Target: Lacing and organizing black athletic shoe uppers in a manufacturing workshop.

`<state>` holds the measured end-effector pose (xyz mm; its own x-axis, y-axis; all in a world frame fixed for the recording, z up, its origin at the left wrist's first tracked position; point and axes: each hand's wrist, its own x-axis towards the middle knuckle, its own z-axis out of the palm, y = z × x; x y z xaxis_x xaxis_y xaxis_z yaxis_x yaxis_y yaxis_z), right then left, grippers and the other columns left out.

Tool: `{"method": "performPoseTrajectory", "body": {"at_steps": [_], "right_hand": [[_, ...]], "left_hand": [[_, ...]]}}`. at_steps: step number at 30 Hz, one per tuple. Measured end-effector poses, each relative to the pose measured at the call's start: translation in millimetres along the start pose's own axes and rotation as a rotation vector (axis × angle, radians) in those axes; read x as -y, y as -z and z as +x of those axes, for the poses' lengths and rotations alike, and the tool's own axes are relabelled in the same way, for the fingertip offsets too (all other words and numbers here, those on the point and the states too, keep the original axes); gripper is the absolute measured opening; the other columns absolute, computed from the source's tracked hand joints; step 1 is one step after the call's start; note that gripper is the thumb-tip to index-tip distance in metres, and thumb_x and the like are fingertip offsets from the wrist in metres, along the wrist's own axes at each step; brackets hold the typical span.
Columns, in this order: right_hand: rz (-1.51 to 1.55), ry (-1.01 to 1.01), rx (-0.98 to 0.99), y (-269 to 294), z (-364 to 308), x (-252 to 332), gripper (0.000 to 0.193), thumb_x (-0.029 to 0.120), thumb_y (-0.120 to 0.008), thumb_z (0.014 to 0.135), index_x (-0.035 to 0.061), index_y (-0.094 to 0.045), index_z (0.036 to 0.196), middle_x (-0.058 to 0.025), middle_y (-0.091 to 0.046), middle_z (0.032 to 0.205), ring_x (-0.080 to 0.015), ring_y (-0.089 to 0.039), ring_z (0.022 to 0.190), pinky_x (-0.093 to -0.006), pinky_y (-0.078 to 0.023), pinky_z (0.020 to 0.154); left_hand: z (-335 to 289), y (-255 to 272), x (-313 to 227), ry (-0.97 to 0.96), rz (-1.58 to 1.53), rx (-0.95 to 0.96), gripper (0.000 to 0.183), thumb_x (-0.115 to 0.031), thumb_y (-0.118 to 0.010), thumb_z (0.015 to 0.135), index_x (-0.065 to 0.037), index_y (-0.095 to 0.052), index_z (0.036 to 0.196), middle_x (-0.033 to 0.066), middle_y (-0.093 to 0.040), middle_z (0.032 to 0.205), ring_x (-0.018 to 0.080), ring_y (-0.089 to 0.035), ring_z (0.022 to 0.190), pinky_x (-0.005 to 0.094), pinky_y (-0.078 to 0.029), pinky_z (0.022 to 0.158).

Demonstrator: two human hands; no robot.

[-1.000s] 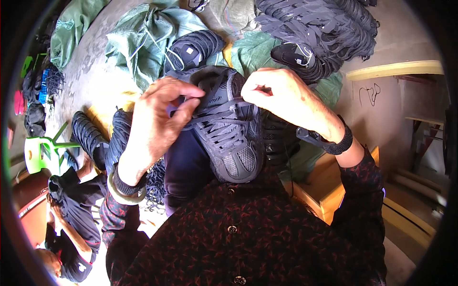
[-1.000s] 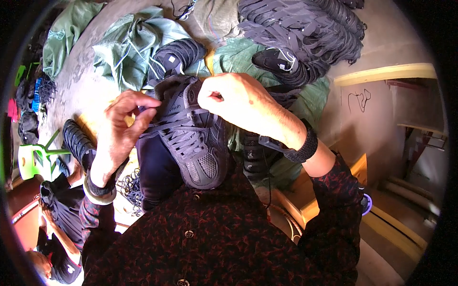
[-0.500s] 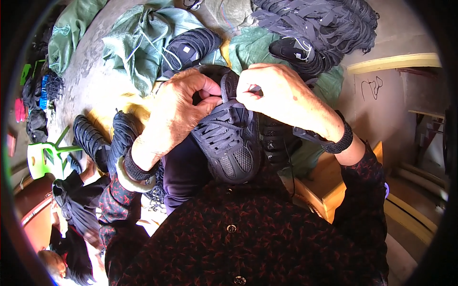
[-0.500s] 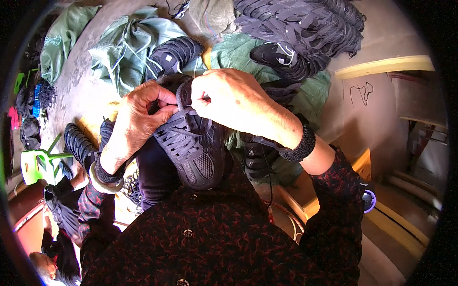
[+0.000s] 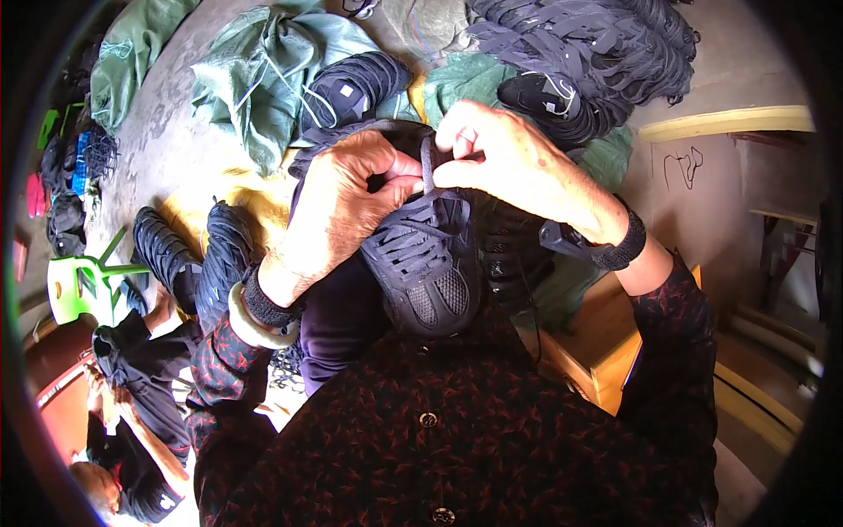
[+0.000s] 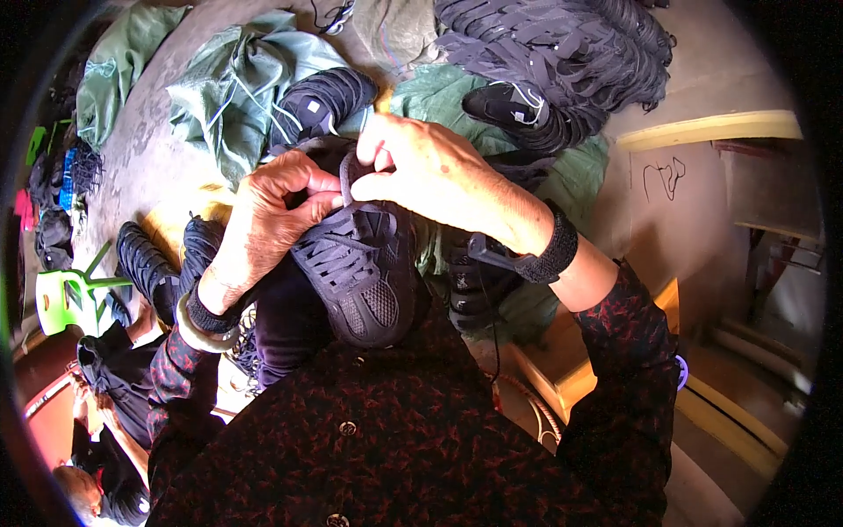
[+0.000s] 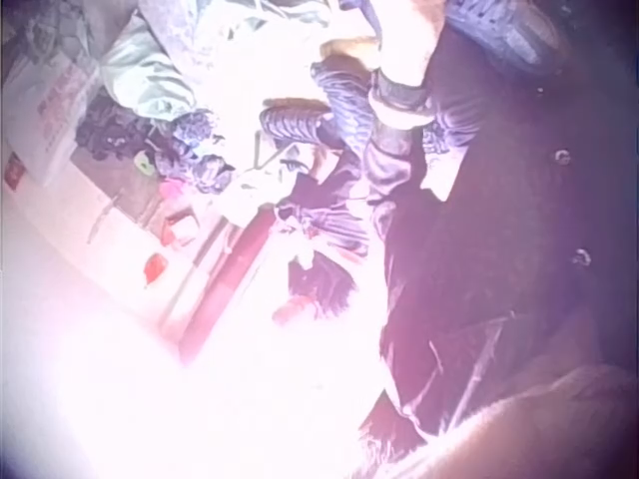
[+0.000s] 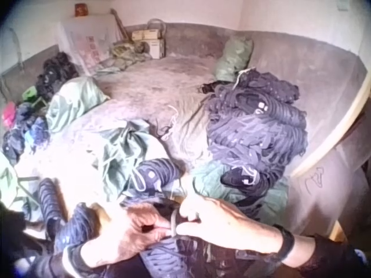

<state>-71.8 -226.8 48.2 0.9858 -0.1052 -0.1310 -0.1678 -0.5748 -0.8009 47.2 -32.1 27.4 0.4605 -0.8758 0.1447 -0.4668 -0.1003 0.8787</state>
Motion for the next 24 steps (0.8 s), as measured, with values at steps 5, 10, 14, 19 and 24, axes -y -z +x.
{"method": "performPoseTrajectory", "body": {"at_steps": [5, 10, 14, 19, 24], "right_hand": [[0.07, 0.106, 0.146, 6, 3, 0, 0.037, 0.016, -0.068, 0.091, 0.0071, -0.06, 0.126, -0.0015, -0.055, 0.078, -0.0129, -0.055, 0.073, -0.0305, -0.047, 0.066], [0.07, 0.024, 0.199, 9, 0, 8, 0.037, 0.015, -0.068, 0.093, 0.0107, -0.06, 0.129, 0.0021, -0.049, 0.077, -0.0081, -0.048, 0.069, -0.0282, -0.043, 0.064], [0.053, 0.02, 0.15, 4, -3, 8, 0.034, 0.016, -0.064, 0.096, 0.0109, -0.06, 0.13, 0.0007, -0.05, 0.073, -0.0088, -0.047, 0.068, -0.028, -0.042, 0.064], [0.038, 0.003, 0.176, 4, -1, 6, 0.03, 0.019, -0.058, 0.098, 0.0082, -0.058, 0.126, -0.0073, -0.061, 0.077, -0.0178, -0.06, 0.071, -0.0337, -0.05, 0.069], [0.066, -0.014, 0.098, -1, 0, -5, 0.03, 0.018, -0.054, 0.1, 0.007, -0.059, 0.128, -0.0092, -0.063, 0.082, -0.0187, -0.063, 0.076, -0.0333, -0.052, 0.073]], "left_hand": [[-3, 7, -2, -0.069, 0.117, 0.005, 0.011, -0.001, -0.076, 0.077, -0.005, -0.071, 0.086, 0.0068, -0.064, 0.083, 0.0222, -0.066, 0.078, 0.0334, -0.052, 0.07], [-12, 34, 21, -0.021, 0.349, -0.197, 0.011, -0.001, -0.07, 0.074, -0.007, -0.065, 0.082, 0.0076, -0.059, 0.079, 0.0235, -0.061, 0.073, 0.0364, -0.051, 0.068], [-12, 56, 56, 0.056, 0.458, -0.258, 0.009, -0.001, -0.07, 0.076, -0.006, -0.065, 0.082, 0.0079, -0.059, 0.078, 0.0225, -0.06, 0.069, 0.035, -0.051, 0.066], [-23, 48, 76, 0.257, 0.188, -0.094, 0.009, -0.01, -0.068, 0.088, -0.004, -0.071, 0.095, 0.008, -0.066, 0.087, 0.0157, -0.062, 0.076, 0.0309, -0.051, 0.073], [-14, 42, 83, 0.241, 0.069, -0.166, 0.021, -0.015, -0.066, 0.094, -0.005, -0.071, 0.111, 0.0086, -0.067, 0.088, 0.0147, -0.063, 0.076, 0.03, -0.052, 0.076]]}}
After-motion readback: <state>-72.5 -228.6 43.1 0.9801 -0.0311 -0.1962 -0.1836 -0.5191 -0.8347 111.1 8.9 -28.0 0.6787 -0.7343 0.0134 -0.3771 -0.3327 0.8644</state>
